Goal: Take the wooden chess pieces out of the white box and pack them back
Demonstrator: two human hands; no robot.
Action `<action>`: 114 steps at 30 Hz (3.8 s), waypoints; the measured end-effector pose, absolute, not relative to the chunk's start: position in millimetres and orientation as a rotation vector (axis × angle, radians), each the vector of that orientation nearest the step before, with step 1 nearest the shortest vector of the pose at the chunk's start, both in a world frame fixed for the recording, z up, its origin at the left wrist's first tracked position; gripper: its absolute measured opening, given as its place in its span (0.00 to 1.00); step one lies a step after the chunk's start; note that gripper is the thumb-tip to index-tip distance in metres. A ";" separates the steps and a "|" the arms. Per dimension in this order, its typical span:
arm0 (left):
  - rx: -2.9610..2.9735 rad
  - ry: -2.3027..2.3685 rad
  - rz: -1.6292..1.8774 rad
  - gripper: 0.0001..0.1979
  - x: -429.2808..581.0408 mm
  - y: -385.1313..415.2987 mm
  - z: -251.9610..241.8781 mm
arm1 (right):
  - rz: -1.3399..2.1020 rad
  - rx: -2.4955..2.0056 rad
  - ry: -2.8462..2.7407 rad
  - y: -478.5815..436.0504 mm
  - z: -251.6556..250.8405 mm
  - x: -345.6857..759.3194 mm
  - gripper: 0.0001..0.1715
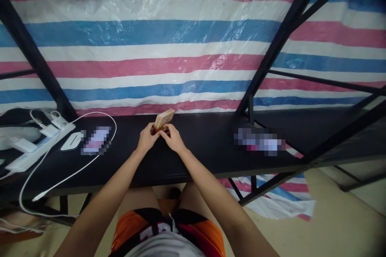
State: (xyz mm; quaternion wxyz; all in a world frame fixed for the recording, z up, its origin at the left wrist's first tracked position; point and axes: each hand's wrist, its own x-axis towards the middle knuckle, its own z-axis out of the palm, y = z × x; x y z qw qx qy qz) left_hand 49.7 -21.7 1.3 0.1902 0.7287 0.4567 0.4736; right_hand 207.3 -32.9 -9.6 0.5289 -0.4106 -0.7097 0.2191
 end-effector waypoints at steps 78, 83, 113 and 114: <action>2.617 1.636 1.452 0.18 50.0 -25.2 -1.7 | 0.822 -0.886 -1.493 -24.6 -12.5 221.4 0.19; 2.969 1.497 1.278 0.16 54.3 -25.6 -0.6 | 1.192 -0.806 -1.318 -19.9 -13.6 218.1 0.24; 1.656 1.031 1.255 0.21 27.4 9.5 -11.2 | 0.935 -0.952 -1.357 -11.5 -14.7 241.3 0.24; 1.660 1.036 1.271 0.20 27.8 9.0 -10.7 | 0.917 -0.960 -1.375 -10.6 -16.0 241.7 0.24</action>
